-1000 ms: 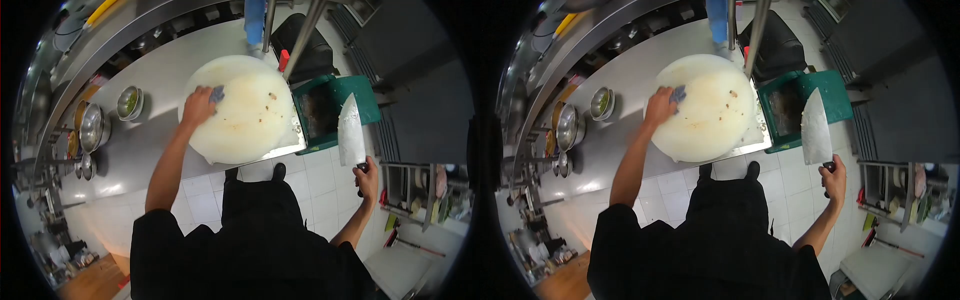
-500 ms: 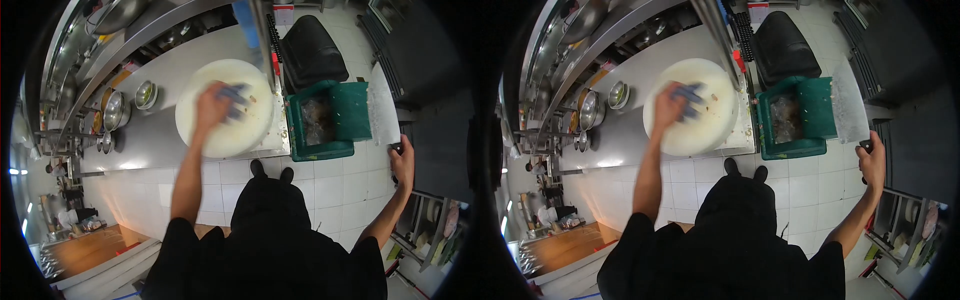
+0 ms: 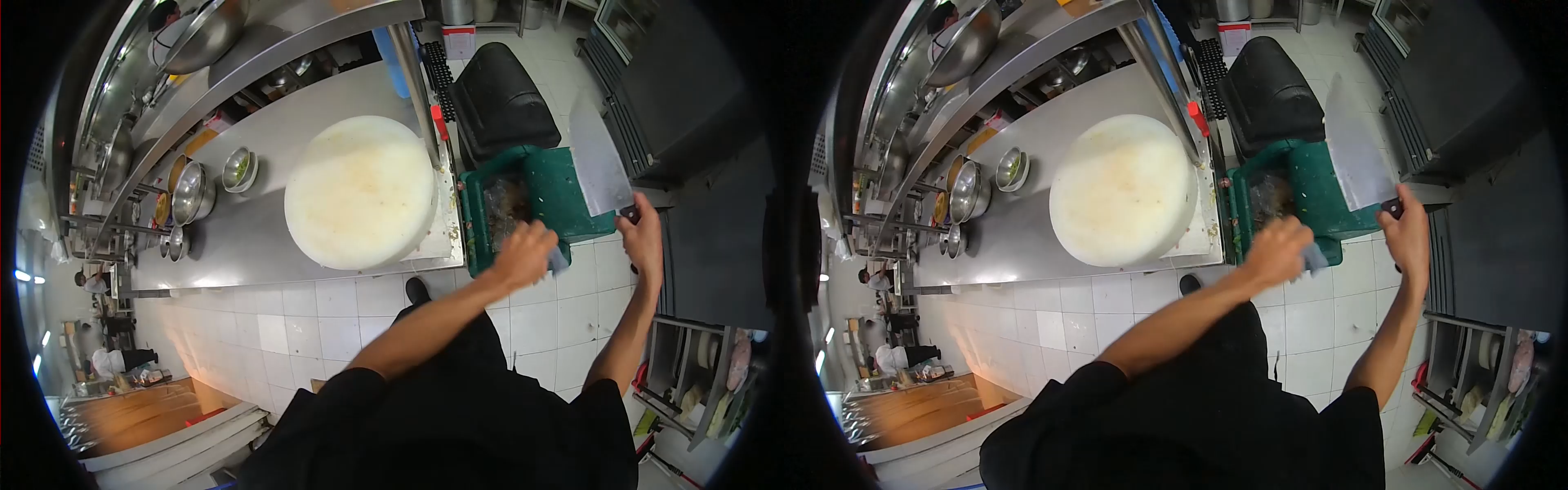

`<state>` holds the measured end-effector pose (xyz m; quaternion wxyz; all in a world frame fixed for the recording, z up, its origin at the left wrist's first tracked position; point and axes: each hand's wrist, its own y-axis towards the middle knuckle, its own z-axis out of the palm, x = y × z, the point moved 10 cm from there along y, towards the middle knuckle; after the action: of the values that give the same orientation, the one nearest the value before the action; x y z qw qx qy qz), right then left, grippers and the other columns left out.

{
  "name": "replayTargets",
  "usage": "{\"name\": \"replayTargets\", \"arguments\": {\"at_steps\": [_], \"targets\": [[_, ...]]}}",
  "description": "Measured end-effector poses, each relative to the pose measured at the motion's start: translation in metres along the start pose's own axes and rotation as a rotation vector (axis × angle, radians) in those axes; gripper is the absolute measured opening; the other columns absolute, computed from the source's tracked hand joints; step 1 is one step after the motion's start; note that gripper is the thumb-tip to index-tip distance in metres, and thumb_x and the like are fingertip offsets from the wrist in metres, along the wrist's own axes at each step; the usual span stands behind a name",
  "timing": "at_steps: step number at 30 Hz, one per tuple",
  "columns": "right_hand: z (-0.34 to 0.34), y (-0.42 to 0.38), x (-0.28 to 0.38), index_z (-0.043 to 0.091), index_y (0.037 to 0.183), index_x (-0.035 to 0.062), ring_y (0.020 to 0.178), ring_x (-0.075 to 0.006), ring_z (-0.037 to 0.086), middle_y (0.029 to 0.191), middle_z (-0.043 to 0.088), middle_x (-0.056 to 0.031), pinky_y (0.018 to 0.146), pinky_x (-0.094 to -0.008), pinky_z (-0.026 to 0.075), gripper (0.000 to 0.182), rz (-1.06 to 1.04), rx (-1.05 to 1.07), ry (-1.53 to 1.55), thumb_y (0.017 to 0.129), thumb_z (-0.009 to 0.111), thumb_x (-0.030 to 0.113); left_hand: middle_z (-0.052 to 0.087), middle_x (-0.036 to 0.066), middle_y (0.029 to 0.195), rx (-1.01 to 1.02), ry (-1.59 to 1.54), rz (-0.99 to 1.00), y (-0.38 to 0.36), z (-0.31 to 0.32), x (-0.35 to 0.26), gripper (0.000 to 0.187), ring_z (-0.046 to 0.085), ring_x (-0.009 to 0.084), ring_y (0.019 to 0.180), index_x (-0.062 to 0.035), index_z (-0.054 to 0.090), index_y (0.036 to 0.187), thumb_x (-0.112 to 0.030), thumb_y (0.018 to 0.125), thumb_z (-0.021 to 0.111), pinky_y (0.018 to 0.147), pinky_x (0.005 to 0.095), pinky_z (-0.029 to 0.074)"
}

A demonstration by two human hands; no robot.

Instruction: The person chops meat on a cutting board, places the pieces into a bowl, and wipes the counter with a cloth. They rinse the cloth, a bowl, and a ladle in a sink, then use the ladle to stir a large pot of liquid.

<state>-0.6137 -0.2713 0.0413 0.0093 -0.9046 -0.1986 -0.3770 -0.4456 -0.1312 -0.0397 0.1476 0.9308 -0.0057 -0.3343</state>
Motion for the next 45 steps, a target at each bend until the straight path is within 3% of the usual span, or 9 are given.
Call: {"name": "replayTargets", "arguments": {"at_steps": [2, 10, 14, 19, 21, 25, 34, 37, 45], "targets": [[-0.017, -0.003, 0.022, 0.059, 0.110, -0.0006, 0.051, -0.0070, 0.042, 0.065, 0.048, 0.0016, 0.048, -0.0248, 0.034, 0.032, 0.074, 0.051, 0.068, 0.078, 0.061, -0.002, 0.061, 0.016, 0.091, -0.220, -0.034, 0.154, 0.004, -0.074, 0.029, 0.024, 0.060, 0.0359, 0.087, -0.0064, 0.064, 0.090, -0.007, 0.066, 0.063, 0.077, 0.0460, 0.052], [-0.032, -0.051, 0.002, 0.058, 0.101, -0.0006, 0.059, -0.0064, 0.040, 0.068, 0.046, 0.0022, 0.053, -0.0250, 0.035, 0.025, 0.267, 0.105, 0.141, 0.077, 0.063, -0.002, 0.062, 0.021, 0.123, -0.132, 0.356, -0.749, 0.009, -0.306, 0.421, 0.057, 0.060, 0.0346, 0.116, -0.0090, 0.061, 0.125, -0.042, 0.079, 0.065, 0.095, 0.0429, 0.050], [-0.027, -0.069, -0.013, 0.058, 0.104, -0.0029, 0.069, -0.0138, 0.048, 0.075, 0.051, -0.0044, 0.065, -0.0295, 0.043, 0.031, 0.245, 0.088, 0.025, 0.075, 0.066, -0.002, 0.042, 0.020, 0.141, -0.194, 0.794, -0.752, 0.011, -0.274, 0.354, 0.061, 0.045, 0.0510, 0.122, -0.0132, 0.056, 0.132, -0.049, 0.083, 0.064, 0.097, 0.0525, 0.046], [-0.031, -0.085, -0.013, 0.056, 0.103, -0.0035, 0.068, -0.0137, 0.047, 0.074, 0.049, -0.0048, 0.064, -0.0295, 0.043, 0.031, 0.278, 0.106, 0.044, 0.075, 0.067, -0.001, 0.063, 0.020, 0.109, -0.067, 0.583, -0.509, 0.028, -0.213, 0.356, 0.026, 0.061, 0.0352, 0.104, -0.0057, 0.063, 0.112, -0.017, 0.092, 0.051, 0.088, 0.0480, 0.049], [-0.030, -0.070, -0.012, 0.055, 0.102, -0.0041, 0.067, -0.0137, 0.046, 0.074, 0.049, -0.0051, 0.064, -0.0297, 0.042, 0.030, 0.240, 0.085, 0.044, 0.075, 0.066, -0.001, 0.066, 0.017, 0.101, -0.127, 0.402, 0.052, 0.003, -0.120, 0.225, 0.023, 0.063, 0.0333, 0.097, -0.0047, 0.066, 0.102, -0.007, 0.083, 0.053, 0.087, 0.0434, 0.050], [-0.032, -0.033, 0.016, 0.054, 0.102, -0.0051, 0.066, -0.0143, 0.044, 0.072, 0.048, -0.0059, 0.063, -0.0302, 0.041, 0.029, 0.129, 0.040, 0.000, 0.075, 0.064, -0.002, 0.057, 0.016, 0.090, 0.196, -0.087, 0.192, -0.045, -0.033, 0.024, 0.034, 0.061, 0.0364, 0.100, -0.0094, 0.067, 0.098, -0.005, 0.065, 0.065, 0.086, 0.0433, 0.053], [-0.011, -0.041, 0.019, 0.057, 0.109, -0.0035, 0.071, -0.0189, 0.052, 0.079, 0.055, -0.0113, 0.070, -0.0317, 0.044, 0.035, 0.083, 0.129, -0.053, 0.074, 0.064, -0.001, 0.058, 0.022, 0.128, 0.124, 0.560, -0.510, -0.030, -0.303, 0.353, 0.058, 0.054, 0.0410, 0.119, -0.0117, 0.062, 0.128, -0.053, 0.087, 0.061, 0.100, 0.0488, 0.043], [-0.009, -0.052, 0.011, 0.057, 0.108, -0.0037, 0.071, -0.0194, 0.051, 0.079, 0.055, -0.0111, 0.069, -0.0317, 0.044, 0.035, 0.125, 0.130, -0.054, 0.074, 0.065, -0.002, 0.046, 0.021, 0.141, -0.100, 0.780, -0.598, -0.064, -0.298, 0.334, 0.065, 0.045, 0.0462, 0.126, -0.0172, 0.055, 0.136, -0.057, 0.086, 0.061, 0.103, 0.0568, 0.038], [-0.009, -0.047, 0.004, 0.057, 0.109, -0.0040, 0.071, -0.0187, 0.050, 0.079, 0.054, -0.0106, 0.068, -0.0317, 0.044, 0.036, 0.035, 0.117, -0.076, 0.075, 0.065, 0.001, 0.065, 0.022, 0.098, -0.132, 0.652, -0.511, -0.037, -0.276, 0.343, 0.028, 0.064, 0.0394, 0.089, 0.0001, 0.064, 0.105, -0.018, 0.083, 0.064, 0.077, 0.0479, 0.053]]}}
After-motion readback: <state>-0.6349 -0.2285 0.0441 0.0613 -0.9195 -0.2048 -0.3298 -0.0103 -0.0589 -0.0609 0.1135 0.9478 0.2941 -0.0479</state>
